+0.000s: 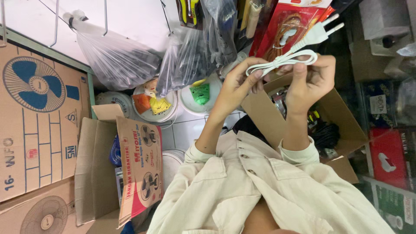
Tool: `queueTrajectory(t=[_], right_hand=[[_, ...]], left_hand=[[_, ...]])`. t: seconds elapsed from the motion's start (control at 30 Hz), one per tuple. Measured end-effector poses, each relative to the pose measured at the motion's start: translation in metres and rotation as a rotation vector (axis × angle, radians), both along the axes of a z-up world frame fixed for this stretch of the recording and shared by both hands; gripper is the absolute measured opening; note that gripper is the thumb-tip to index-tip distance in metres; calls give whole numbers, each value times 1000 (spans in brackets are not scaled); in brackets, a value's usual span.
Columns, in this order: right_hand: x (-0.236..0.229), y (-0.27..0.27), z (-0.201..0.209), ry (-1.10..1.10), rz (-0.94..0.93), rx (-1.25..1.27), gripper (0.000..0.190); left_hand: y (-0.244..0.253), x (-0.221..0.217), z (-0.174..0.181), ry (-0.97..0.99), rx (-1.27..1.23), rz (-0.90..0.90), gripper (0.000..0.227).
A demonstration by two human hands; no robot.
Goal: The person sorts through electrical cables and packaged wire strippers inside a cardboard box, picking them up and hanging some onto a wire rack.
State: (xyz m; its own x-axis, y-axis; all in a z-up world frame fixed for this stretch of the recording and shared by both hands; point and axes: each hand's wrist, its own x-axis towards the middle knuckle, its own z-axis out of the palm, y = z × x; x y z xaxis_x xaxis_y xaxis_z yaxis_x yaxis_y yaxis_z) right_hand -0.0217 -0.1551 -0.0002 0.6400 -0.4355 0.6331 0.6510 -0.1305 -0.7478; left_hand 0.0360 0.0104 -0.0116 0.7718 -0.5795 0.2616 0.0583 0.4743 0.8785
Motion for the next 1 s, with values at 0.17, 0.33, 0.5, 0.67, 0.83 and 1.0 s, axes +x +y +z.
queueTrajectory(t=[0.17, 0.33, 0.5, 0.67, 0.83, 1.0], right_hand=[[12, -2, 4, 51, 159, 216, 21], [12, 2, 25, 29, 196, 101, 40], [12, -5, 32, -191, -94, -339, 36], [-7, -2, 9, -188, -358, -750, 26], [7, -8, 12, 103, 108, 247, 30], [7, -14, 19, 210, 373, 317, 28]], left_hand=[[3, -1, 9, -431, 94, 425, 17], [14, -10, 27, -520, 264, 607, 26], [20, -13, 34, -526, 309, 673, 36], [25, -9, 30, -555, 328, 704, 44], [33, -4, 29, -760, 281, 609, 43], [36, -3, 36, -852, 298, 657, 44]])
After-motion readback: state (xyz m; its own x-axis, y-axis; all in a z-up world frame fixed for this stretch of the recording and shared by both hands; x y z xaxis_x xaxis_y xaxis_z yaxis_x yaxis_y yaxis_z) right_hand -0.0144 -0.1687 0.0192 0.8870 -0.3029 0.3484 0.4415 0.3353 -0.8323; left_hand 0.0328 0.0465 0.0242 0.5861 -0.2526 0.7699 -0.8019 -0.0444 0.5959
